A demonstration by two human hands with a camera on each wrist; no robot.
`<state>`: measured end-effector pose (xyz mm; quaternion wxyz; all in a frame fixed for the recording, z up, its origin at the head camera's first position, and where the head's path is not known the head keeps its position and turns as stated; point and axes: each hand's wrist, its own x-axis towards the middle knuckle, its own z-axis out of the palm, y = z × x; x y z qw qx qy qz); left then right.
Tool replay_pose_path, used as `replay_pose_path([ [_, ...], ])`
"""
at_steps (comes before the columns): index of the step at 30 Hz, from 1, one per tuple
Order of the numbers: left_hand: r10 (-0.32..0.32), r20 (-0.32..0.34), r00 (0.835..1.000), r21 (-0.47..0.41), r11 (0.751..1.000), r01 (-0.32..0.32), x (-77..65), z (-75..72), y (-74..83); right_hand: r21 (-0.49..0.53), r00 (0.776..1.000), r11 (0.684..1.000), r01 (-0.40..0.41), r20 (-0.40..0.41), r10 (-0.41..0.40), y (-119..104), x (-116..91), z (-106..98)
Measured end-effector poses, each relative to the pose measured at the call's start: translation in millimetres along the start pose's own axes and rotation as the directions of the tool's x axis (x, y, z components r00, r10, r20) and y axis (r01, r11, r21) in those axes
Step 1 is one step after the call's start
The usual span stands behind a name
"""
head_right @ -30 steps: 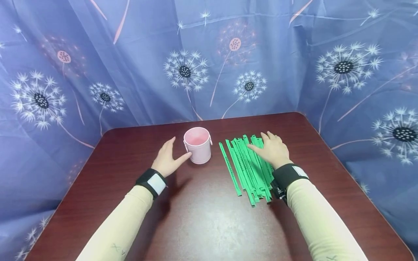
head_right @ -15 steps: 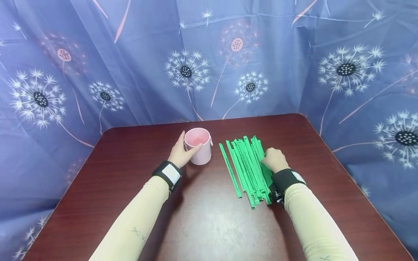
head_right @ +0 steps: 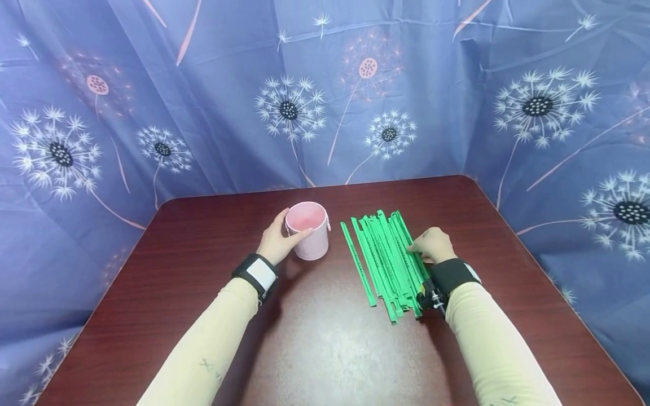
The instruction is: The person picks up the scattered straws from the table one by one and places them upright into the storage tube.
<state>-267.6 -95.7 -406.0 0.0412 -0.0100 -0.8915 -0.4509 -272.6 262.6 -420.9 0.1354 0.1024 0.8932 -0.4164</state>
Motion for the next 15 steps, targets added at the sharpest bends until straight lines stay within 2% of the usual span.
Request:
replay_pose_path([
  [4,-0.008,0.011,1.0,0.018,1.0,0.008,-3.3,-6.0,-2.6,0.057,0.998,0.998,0.035,-0.061,-0.031,-25.6,-2.4,-3.1],
  [7,-0.004,0.013,1.0,0.03,1.0,0.004,-5.4,-7.8,-5.7,0.101,0.983,0.985,0.138,-0.139,-0.124,-54.0,-7.8,-3.9],
  [9,0.007,0.012,1.0,0.034,0.999,-0.007,-6.9,-8.2,-7.2,0.163,0.961,0.959,0.231,-0.191,-0.199,-74.0,-12.9,-3.2],
  [11,0.017,0.013,1.0,0.04,0.999,-0.017,-8.2,-8.2,-8.1,0.26,0.931,0.906,0.334,-0.239,-0.274,-93.3,-19.3,-0.7],
  [12,0.019,0.015,1.0,0.04,0.999,-0.02,-8.6,-8.0,-8.3,0.326,0.917,0.866,0.38,-0.258,-0.305,-102.6,-23.1,1.1],
  [13,0.025,0.015,1.0,0.041,0.999,-0.026,-9.4,-8.2,-7.7,0.395,0.9,0.814,0.426,-0.274,-0.338,-110.9,-27.0,3.4],
  [15,0.029,0.02,0.999,0.045,0.999,-0.03,-10.5,-8.3,-6.1,0.53,0.868,0.687,0.497,-0.295,-0.399,-126.4,-34.4,9.2],
])
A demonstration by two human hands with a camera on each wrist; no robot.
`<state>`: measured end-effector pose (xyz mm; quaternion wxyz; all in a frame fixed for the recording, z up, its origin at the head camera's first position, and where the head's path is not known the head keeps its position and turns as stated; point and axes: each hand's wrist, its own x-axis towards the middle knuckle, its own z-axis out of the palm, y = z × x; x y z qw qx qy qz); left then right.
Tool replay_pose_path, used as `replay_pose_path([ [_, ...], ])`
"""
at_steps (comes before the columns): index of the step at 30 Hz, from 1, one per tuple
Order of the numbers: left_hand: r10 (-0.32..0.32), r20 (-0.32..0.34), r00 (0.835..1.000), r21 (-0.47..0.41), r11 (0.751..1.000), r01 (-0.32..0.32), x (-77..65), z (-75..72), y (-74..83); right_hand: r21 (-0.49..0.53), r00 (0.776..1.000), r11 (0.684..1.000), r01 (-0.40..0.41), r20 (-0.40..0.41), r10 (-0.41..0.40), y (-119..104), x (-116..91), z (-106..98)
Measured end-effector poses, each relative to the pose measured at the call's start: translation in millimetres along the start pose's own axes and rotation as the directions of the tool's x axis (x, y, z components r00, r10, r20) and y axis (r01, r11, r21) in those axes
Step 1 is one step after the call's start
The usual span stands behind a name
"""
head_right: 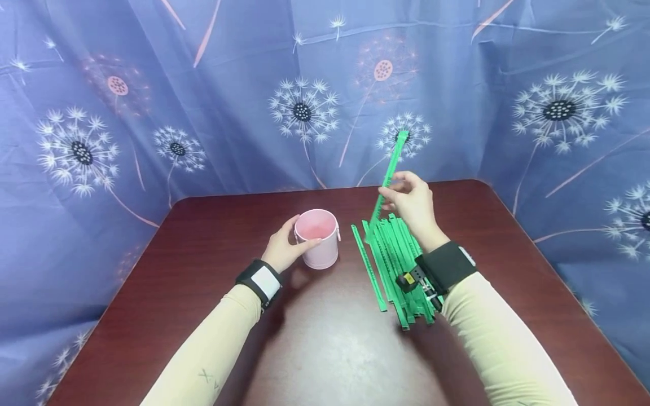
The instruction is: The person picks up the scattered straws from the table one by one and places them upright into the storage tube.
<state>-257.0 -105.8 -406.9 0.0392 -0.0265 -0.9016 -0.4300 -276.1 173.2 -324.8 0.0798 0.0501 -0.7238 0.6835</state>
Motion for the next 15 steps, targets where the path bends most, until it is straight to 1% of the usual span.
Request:
replay_pose_path([
  [1,0.005,0.001,1.0,-0.001,1.0,-0.005,-1.0,-0.3,0.5,0.08,1.0,0.996,0.029,0.01,-0.03,-4.2,-0.9,7.5],
  [3,0.011,0.006,1.0,-0.007,1.0,-0.011,-2.8,-0.8,1.5,0.213,0.996,0.974,0.076,0.026,-0.084,-10.2,-2.5,21.5],
  [5,0.011,0.014,1.0,-0.009,1.0,-0.011,-3.7,-1.0,2.3,0.254,0.99,0.959,0.122,0.037,-0.135,-12.9,-3.0,34.4],
  [7,0.01,0.019,1.0,-0.013,1.0,-0.01,-4.2,-1.1,2.8,0.225,0.984,0.961,0.158,0.045,-0.173,-13.2,-2.7,46.1],
  [11,0.0,0.02,1.0,-0.01,1.0,0.001,-4.4,-1.7,2.5,0.054,0.975,0.976,0.211,0.059,-0.214,-6.3,-1.1,66.8],
  [13,-0.006,0.02,1.0,-0.006,1.0,0.006,-4.8,-2.4,1.8,-0.02,0.971,0.974,0.226,0.08,-0.223,-0.4,-1.4,75.2],
  [15,-0.015,0.025,1.0,-0.004,1.0,0.015,-5.6,-3.4,0.9,-0.066,0.968,0.969,0.237,0.102,-0.23,6.9,-1.8,82.1],
])
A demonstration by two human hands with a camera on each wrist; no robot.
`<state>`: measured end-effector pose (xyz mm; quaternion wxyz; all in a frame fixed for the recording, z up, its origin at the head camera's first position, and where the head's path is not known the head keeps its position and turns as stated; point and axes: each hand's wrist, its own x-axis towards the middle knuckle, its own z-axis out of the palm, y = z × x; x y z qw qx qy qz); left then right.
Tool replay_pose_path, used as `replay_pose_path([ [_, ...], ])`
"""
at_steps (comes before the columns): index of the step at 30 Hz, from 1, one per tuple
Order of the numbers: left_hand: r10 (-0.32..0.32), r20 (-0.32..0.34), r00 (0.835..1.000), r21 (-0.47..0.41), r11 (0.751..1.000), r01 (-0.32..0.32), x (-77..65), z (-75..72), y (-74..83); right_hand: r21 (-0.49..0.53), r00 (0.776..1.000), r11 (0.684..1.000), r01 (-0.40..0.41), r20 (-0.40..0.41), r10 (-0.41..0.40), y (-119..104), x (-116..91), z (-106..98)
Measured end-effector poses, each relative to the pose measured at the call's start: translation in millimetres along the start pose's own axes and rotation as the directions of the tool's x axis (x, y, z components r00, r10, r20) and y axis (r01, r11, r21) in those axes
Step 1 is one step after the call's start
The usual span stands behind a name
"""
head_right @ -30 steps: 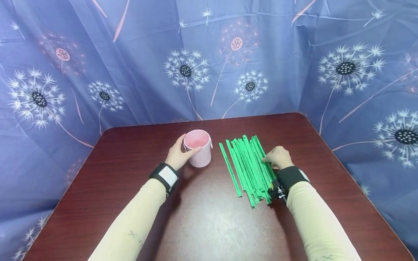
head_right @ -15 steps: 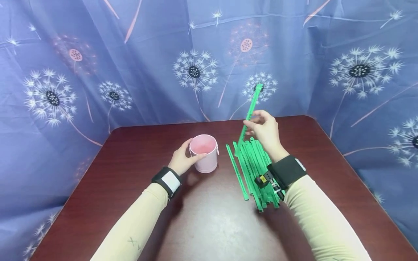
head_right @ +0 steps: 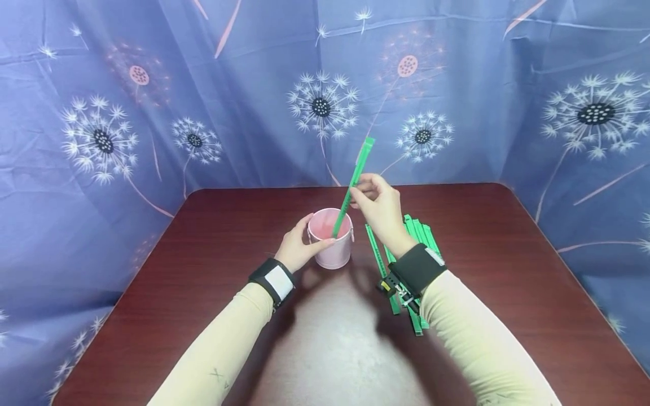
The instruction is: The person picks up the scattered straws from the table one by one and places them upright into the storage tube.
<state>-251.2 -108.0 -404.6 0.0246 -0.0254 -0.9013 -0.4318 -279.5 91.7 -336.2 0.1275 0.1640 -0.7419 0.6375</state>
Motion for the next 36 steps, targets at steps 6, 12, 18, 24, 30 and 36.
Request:
replay_pose_path([
  [6,0.003,0.0,1.0,-0.008,1.0,-0.003,-1.3,-1.4,0.0,-0.088,1.0,0.996,-0.009,0.028,0.011,17.0,-2.5,10.7],
  [12,0.011,-0.005,1.0,-0.023,1.0,-0.011,-2.7,0.7,1.2,-0.183,0.998,0.981,-0.062,0.019,0.067,31.3,-7.5,10.6],
  [18,0.019,-0.008,1.0,-0.027,0.999,-0.019,-3.0,1.1,0.1,-0.265,0.995,0.96,-0.092,0.007,0.097,39.6,-9.9,10.7],
  [24,0.011,-0.014,1.0,-0.05,0.999,-0.012,-4.2,1.6,-0.2,-0.353,0.991,0.927,-0.123,-0.001,0.132,44.5,-12.5,11.1],
  [30,0.009,-0.017,1.0,-0.05,0.999,-0.01,-4.0,3.4,-0.1,-0.389,0.985,0.908,-0.154,0.018,0.174,49.3,-16.3,8.5],
  [36,0.023,-0.03,0.999,-0.041,0.999,-0.024,-2.7,3.4,-2.6,-0.398,0.979,0.905,-0.149,0.066,0.19,50.6,-15.9,2.8],
])
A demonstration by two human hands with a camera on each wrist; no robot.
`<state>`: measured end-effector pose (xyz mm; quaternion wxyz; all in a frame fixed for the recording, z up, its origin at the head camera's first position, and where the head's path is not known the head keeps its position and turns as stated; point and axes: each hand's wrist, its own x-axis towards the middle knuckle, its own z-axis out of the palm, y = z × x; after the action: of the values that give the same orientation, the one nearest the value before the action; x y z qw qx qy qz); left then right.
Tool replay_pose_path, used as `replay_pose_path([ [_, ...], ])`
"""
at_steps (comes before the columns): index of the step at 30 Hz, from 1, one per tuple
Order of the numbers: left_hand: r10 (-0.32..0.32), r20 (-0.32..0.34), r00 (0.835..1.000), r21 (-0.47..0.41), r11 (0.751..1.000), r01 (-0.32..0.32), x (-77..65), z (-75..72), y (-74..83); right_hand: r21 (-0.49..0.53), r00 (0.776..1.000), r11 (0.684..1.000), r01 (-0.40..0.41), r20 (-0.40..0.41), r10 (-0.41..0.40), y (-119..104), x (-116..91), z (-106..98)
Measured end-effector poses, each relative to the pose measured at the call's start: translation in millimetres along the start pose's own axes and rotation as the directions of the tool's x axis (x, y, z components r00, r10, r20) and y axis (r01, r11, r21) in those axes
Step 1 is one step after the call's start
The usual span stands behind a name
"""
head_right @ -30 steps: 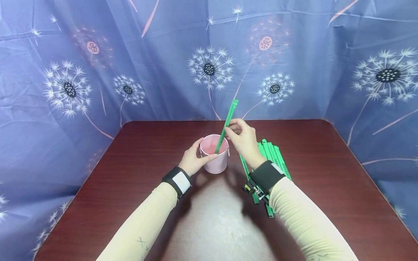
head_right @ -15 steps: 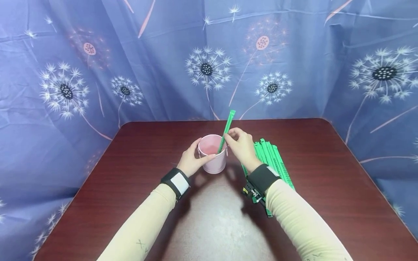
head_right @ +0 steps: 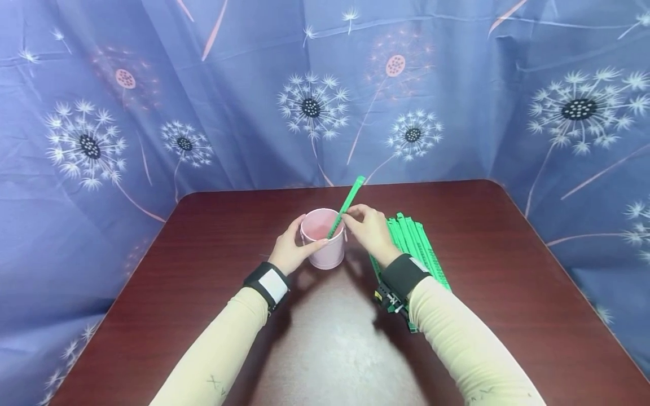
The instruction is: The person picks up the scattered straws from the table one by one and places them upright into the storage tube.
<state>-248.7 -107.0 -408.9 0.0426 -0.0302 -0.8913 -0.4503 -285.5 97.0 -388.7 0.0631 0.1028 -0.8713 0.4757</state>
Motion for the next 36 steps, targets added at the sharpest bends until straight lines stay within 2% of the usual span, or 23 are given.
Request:
replay_pose_path([
  [5,-0.005,-0.015,1.0,-0.002,1.0,0.005,0.4,-3.8,-0.9,-0.044,1.0,0.999,-0.005,-0.001,0.005,5.4,5.9,-16.6],
  [10,0.004,-0.026,1.0,-0.001,1.0,-0.004,0.4,-6.1,-1.4,-0.166,0.998,0.984,-0.059,-0.005,0.059,24.9,10.0,-43.8],
  [17,0.0,-0.036,0.999,-0.03,1.0,-0.001,-2.3,-7.1,0.1,-0.329,0.983,0.928,-0.174,0.004,0.186,70.6,-0.9,-76.7],
  [22,-0.014,-0.02,1.0,-0.014,1.0,0.014,-3.7,-4.0,-1.8,-0.432,0.965,0.872,-0.23,0.017,0.262,100.5,-17.0,-90.2],
  [24,-0.012,-0.02,1.0,-0.013,1.0,0.012,-3.9,-3.1,-1.9,-0.453,0.959,0.859,-0.239,0.027,0.281,107.4,-21.0,-93.3],
  [30,0.002,-0.018,1.0,-0.028,1.0,-0.002,-2.7,-2.0,-0.2,-0.466,0.945,0.848,-0.253,0.07,0.321,112.8,-21.4,-100.0],
  [36,0.002,-0.01,1.0,-0.033,0.999,-0.002,-0.9,0.7,1.1,-0.463,0.901,0.824,-0.326,0.111,0.419,111.6,-20.5,-103.4],
])
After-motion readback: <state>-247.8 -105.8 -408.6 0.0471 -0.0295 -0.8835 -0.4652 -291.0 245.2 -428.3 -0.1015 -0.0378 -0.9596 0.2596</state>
